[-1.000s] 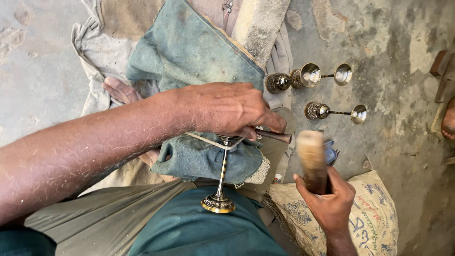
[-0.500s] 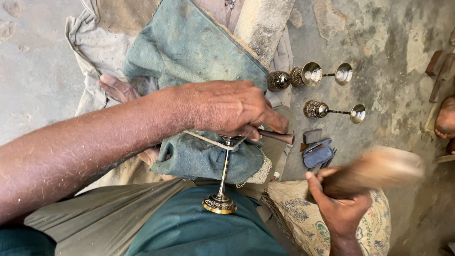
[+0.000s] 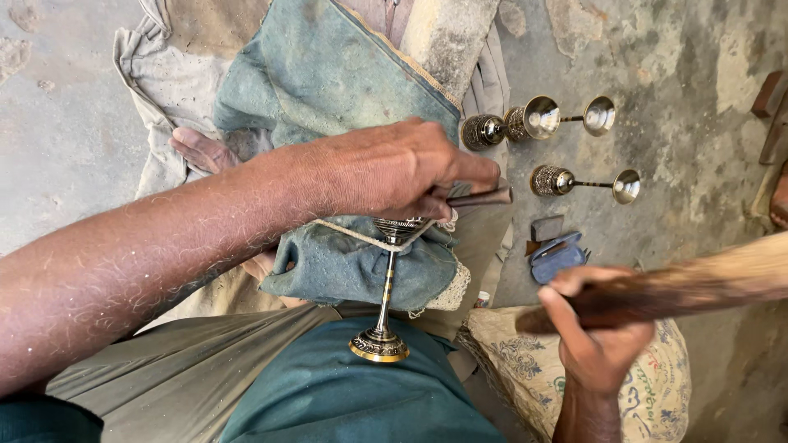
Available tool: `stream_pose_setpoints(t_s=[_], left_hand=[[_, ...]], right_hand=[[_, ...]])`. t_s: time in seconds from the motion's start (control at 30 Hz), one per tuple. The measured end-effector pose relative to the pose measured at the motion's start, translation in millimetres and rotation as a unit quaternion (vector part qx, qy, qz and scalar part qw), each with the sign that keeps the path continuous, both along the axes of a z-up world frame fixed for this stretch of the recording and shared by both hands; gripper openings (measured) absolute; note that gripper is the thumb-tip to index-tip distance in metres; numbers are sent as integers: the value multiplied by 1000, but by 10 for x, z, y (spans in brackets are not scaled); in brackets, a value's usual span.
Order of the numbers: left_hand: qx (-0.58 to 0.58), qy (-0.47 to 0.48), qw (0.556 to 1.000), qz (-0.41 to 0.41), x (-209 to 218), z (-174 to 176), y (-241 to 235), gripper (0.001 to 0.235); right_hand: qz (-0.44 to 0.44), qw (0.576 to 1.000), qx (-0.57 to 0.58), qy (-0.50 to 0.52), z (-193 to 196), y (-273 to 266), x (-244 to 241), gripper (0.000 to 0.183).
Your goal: The person sits on the floor and uses a metal punch and a wooden mallet to engrave a decorative pattern onto the bowl of a metal goblet. The goblet is held steady on a cloth pad on the lap. The person repeatedly strikes the punch to create a textured design on the metal surface.
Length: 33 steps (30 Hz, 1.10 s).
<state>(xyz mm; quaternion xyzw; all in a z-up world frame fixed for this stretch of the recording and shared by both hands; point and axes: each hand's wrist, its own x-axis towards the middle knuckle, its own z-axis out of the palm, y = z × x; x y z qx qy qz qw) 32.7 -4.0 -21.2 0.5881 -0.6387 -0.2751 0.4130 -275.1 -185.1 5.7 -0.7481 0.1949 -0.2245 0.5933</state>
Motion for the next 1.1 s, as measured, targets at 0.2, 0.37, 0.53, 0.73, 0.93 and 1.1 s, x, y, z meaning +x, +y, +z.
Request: stream_pose_setpoints(t_s=[0.2, 0.37, 0.53, 0.73, 0.93, 1.1], left_hand=[[-9, -42, 999, 6, -40, 81, -25, 59], [17, -12, 1000, -10, -23, 67, 4, 58], [-27, -8, 1000, -3, -14, 36, 0, 56], [-23, -7, 1000, 17, -29, 70, 20, 56], [-39, -9, 999, 23, -30, 51, 30, 57], [-14, -10, 999, 43, -37, 45, 28, 55]], right_hand=[[-46, 993, -59, 88, -133, -39, 150, 28], [-26, 951, -232, 202, -40, -87, 150, 33], [-9, 919, -301, 254, -57, -167, 179, 32], [44, 944, -245, 217, -33, -254, 162, 29], [-15, 958, -198, 206, 17, -238, 246, 31], [-15, 966, -180, 184, 55, -289, 215, 33]])
